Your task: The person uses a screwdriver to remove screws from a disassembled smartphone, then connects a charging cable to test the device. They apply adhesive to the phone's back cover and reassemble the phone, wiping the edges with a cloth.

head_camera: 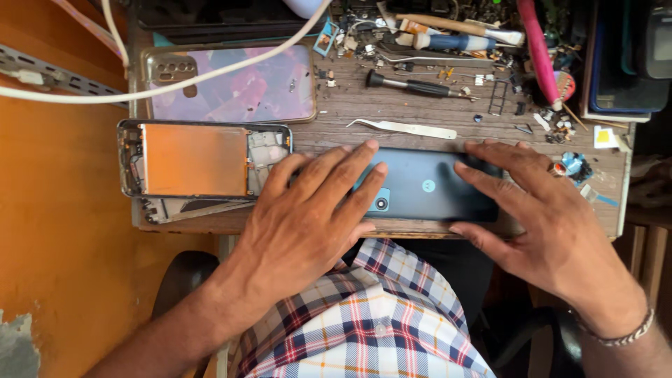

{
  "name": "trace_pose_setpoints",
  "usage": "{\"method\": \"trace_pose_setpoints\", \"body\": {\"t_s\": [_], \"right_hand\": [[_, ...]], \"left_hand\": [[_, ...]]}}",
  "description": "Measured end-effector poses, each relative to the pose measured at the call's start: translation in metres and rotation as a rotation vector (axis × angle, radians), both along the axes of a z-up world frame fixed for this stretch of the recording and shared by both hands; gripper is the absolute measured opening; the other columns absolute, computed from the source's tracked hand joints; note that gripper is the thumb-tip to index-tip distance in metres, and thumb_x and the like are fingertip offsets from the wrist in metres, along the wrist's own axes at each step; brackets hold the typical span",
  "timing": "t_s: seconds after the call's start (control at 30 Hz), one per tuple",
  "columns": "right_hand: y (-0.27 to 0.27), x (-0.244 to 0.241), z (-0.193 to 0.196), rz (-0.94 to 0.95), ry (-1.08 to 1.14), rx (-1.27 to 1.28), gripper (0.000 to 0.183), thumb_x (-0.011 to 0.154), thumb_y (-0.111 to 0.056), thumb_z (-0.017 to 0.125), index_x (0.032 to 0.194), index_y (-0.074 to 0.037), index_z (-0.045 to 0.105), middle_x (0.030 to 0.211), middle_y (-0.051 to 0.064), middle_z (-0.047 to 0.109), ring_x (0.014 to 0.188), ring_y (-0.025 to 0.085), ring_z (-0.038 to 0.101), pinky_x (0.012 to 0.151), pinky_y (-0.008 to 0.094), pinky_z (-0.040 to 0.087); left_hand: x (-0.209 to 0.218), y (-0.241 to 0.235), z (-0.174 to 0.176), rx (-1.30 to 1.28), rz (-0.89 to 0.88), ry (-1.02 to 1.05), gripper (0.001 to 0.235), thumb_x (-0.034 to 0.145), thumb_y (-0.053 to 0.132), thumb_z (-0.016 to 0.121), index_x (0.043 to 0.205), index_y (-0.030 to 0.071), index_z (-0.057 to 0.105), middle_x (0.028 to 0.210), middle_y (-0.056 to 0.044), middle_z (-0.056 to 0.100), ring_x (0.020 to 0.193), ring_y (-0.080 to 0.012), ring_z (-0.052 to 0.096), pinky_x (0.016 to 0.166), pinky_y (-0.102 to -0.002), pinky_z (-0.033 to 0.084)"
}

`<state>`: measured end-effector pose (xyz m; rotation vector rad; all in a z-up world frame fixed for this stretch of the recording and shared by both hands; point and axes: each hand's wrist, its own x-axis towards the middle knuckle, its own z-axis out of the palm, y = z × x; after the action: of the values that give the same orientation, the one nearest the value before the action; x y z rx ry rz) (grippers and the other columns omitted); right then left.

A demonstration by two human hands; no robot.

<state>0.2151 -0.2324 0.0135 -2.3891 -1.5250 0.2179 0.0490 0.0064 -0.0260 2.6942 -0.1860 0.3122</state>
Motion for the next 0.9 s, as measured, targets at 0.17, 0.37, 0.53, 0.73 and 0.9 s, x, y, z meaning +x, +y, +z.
{"method": "trace_pose_setpoints", "body": {"t_s": [0.17, 0.37, 0.53, 0.73, 0.9], "right_hand": [[-0.009, 0.006, 0.005, -0.05, 0.082, -0.049, 0.067, 0.071, -0.034, 0.084, 0.131, -0.013, 0.066, 0.146, 0.007, 0.061, 0.131, 0.03, 0.06, 0.095, 0.041, 0.056], [-0.014, 0.012, 0.003, -0.001, 0.074, -0.01, 0.063, 0.071, -0.035, 0.083, 0.127, -0.011, 0.066, 0.144, 0.005, 0.062, 0.127, 0.026, 0.063, 0.097, 0.041, 0.057], [-0.014, 0.015, 0.006, -0.041, 0.123, -0.069, 0.065, 0.068, -0.036, 0.085, 0.125, -0.011, 0.068, 0.142, 0.003, 0.063, 0.117, 0.024, 0.067, 0.091, 0.04, 0.057], [-0.018, 0.016, 0.004, 0.07, -0.019, 0.03, 0.058, 0.069, -0.03, 0.085, 0.121, -0.011, 0.07, 0.143, 0.005, 0.063, 0.129, 0.027, 0.063, 0.102, 0.043, 0.054], [-0.024, 0.012, -0.003, 0.071, -0.142, 0.257, 0.035, 0.082, -0.004, 0.084, 0.115, -0.007, 0.074, 0.12, 0.007, 0.075, 0.118, 0.022, 0.071, 0.107, 0.042, 0.057]], "left_hand": [[0.015, -0.001, 0.003, 0.036, -0.047, 0.016, 0.075, 0.083, 0.044, 0.075, 0.141, 0.002, 0.056, 0.154, -0.015, 0.049, 0.134, -0.0297, 0.051, 0.11, -0.051, 0.036], [0.022, 0.0, 0.006, 0.189, -0.104, 0.035, 0.066, 0.09, 0.045, 0.068, 0.139, 0.001, 0.058, 0.15, -0.016, 0.054, 0.134, -0.0287, 0.055, 0.111, -0.047, 0.039], [0.027, 0.001, 0.008, 0.394, -0.151, -0.009, 0.06, 0.093, 0.046, 0.063, 0.134, 0.001, 0.062, 0.143, -0.018, 0.06, 0.128, -0.0298, 0.059, 0.109, -0.046, 0.041], [0.036, 0.008, 0.01, 0.296, -0.181, 0.007, 0.061, 0.091, 0.044, 0.063, 0.132, -0.002, 0.063, 0.139, -0.021, 0.061, 0.124, -0.0328, 0.059, 0.108, -0.046, 0.042], [0.043, 0.012, 0.013, 0.247, -0.182, -0.036, 0.052, 0.094, 0.038, 0.064, 0.127, -0.002, 0.065, 0.131, -0.02, 0.068, 0.119, -0.0294, 0.065, 0.104, -0.044, 0.046]]}}
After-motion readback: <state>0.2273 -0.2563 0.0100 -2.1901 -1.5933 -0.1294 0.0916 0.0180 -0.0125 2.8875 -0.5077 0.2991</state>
